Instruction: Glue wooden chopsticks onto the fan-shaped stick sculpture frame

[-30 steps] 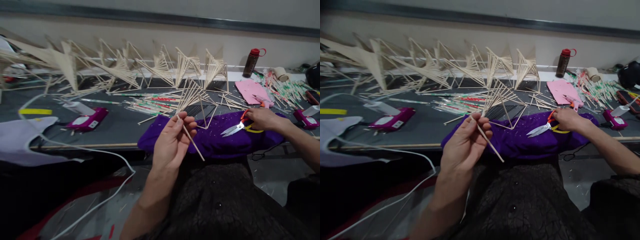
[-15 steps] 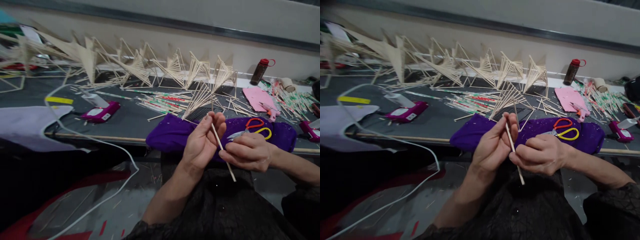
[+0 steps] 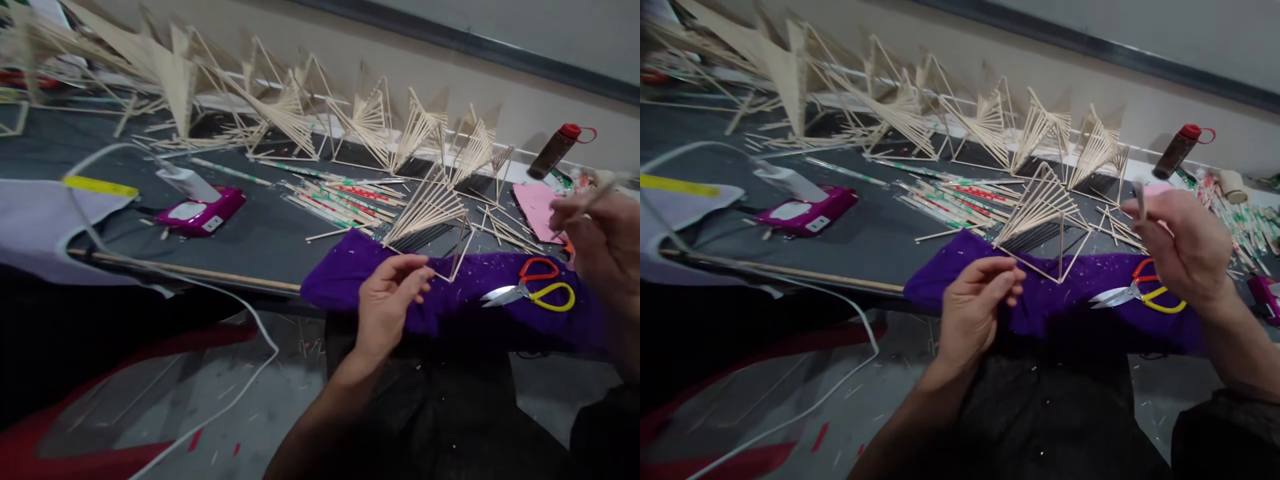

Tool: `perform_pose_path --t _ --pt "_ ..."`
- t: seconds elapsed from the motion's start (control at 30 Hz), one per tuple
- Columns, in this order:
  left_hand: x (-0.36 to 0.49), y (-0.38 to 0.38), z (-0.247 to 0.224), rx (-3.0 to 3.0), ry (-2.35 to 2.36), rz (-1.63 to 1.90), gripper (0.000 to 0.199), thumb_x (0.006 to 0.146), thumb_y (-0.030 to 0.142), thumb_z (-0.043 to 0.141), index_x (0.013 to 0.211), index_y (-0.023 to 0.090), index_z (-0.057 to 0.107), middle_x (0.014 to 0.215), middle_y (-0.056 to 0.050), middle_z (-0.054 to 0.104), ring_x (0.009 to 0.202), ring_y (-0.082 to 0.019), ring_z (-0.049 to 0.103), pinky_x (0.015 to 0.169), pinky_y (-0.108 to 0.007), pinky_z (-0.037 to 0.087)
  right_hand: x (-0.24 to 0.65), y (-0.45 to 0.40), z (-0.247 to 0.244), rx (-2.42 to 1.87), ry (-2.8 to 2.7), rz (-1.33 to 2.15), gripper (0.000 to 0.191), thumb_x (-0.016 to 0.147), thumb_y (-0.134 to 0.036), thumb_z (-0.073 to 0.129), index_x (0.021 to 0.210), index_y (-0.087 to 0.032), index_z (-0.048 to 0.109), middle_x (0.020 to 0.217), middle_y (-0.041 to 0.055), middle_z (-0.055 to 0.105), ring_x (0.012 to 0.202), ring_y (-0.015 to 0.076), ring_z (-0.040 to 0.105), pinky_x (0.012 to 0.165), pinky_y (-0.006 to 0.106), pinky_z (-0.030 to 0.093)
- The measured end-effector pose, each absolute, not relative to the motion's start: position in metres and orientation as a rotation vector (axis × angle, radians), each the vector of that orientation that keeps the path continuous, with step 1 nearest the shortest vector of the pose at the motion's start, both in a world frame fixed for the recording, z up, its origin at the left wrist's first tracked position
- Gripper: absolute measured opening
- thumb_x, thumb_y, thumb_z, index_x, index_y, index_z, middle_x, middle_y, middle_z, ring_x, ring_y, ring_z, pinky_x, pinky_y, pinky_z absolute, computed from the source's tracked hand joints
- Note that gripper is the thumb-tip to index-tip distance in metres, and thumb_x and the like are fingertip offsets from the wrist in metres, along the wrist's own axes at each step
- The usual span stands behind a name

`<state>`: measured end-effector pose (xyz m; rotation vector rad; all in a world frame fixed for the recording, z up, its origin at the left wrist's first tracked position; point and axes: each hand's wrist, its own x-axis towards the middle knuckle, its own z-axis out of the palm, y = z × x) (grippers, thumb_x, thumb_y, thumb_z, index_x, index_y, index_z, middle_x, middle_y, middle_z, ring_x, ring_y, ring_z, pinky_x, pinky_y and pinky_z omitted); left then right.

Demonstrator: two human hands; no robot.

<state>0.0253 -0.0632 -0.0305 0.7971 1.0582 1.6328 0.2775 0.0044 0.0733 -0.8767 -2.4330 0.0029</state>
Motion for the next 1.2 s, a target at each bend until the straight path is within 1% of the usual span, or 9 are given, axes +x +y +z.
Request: perform_pose_path --t 0.1,0.23,0.33,0.43,0.53,0.73,0.87,1.03,1.2 --pt "0.001 -0.050 -0.033 1.041 1.340 1.809 0.015 0.078 0.031 0.075 0.089 0.021 0.074 0.080 -0.001 0.072 0.069 -0.012 0.064 0.060 -0.022 0.050 0.260 0.036 0.086 -0.932 -2.269 -0.053 0.027 0.098 -0.026 0.049 0.119 -0.036 0.064 0.089 0.0045 0.062 0.087 0.0247 0.064 0.079 0.044 0.053" --pt "-0.011 -0.028 -0.037 1.384 1.568 1.790 0.014 0.080 0.026 0.073 0.094 0.022 0.073 0.090 -0.001 0.071 0.068 -0.010 0.059 0.061 -0.022 0.046 0.239 0.073 0.090 -0.757 -2.522 0.101 0.026 0.096 -0.022 0.054 0.117 -0.026 0.068 0.092 0.0046 0.064 0.080 0.0171 0.063 0.069 0.032 0.051" --pt "-0.012 -0.016 -0.044 1.528 1.679 1.713 0.021 0.078 0.026 0.076 0.099 0.022 0.072 0.097 -0.003 0.070 0.069 -0.012 0.058 0.060 -0.025 0.046 0.231 0.096 0.081 -0.685 -2.590 0.236 0.018 0.093 -0.021 0.060 0.107 -0.023 0.071 0.082 0.0015 0.066 0.069 0.0130 0.062 0.060 0.026 0.049" --pt "-0.011 -0.009 -0.050 1.588 1.749 1.680 0.023 0.078 0.028 0.077 0.101 0.023 0.072 0.098 -0.004 0.069 0.081 -0.017 0.062 0.068 -0.029 0.050 0.223 0.111 0.068 -0.640 -2.627 0.418 0.009 0.093 -0.022 0.062 0.096 -0.022 0.071 0.080 0.0008 0.069 0.071 0.0129 0.065 0.063 0.025 0.051" --pt "-0.011 -0.004 -0.052 1.640 1.755 1.685 0.024 0.077 0.028 0.078 0.100 0.024 0.073 0.096 -0.005 0.070 0.085 -0.019 0.065 0.071 -0.032 0.052 0.216 0.120 0.058 -0.551 -2.665 0.542 0.012 0.094 -0.022 0.060 0.096 -0.023 0.071 0.085 0.0022 0.070 0.077 0.0136 0.067 0.068 0.025 0.053" --pt "-0.012 0.002 -0.058 1.642 1.836 1.690 0.015 0.075 0.031 0.078 0.089 0.027 0.076 0.085 -0.003 0.070 0.075 -0.019 0.064 0.069 -0.032 0.053 0.205 0.128 0.046 -0.550 -2.683 0.554 0.020 0.096 -0.023 0.055 0.105 -0.025 0.073 0.095 0.0042 0.068 0.082 0.0130 0.066 0.066 0.024 0.054" --pt "-0.013 0.001 -0.064 1.678 1.851 1.642 0.015 0.078 0.038 0.074 0.091 0.030 0.077 0.083 -0.002 0.070 0.069 -0.017 0.062 0.067 -0.029 0.052 0.199 0.132 0.041 -0.506 -2.690 0.558 0.018 0.096 -0.024 0.055 0.103 -0.025 0.072 0.094 0.0037 0.069 0.083 0.0136 0.067 0.069 0.025 0.055" --pt "-0.015 -0.001 -0.067 1.766 1.788 1.694 0.017 0.080 0.035 0.075 0.096 0.032 0.077 0.082 0.000 0.072 0.064 -0.014 0.059 0.065 -0.026 0.050 0.198 0.135 0.038 -0.410 -2.724 0.537 0.018 0.097 -0.021 0.053 0.103 -0.023 0.070 0.096 0.0053 0.069 0.087 0.0145 0.068 0.071 0.025 0.056" --pt "-0.015 -0.001 -0.067 1.702 1.817 1.655 0.015 0.081 0.041 0.073 0.091 0.032 0.079 0.079 -0.002 0.073 0.061 -0.015 0.058 0.061 -0.026 0.049 0.199 0.134 0.036 -0.428 -2.735 0.539 0.020 0.096 -0.018 0.051 0.104 -0.024 0.069 0.097 0.0049 0.069 0.087 0.0146 0.069 0.071 0.025 0.057"
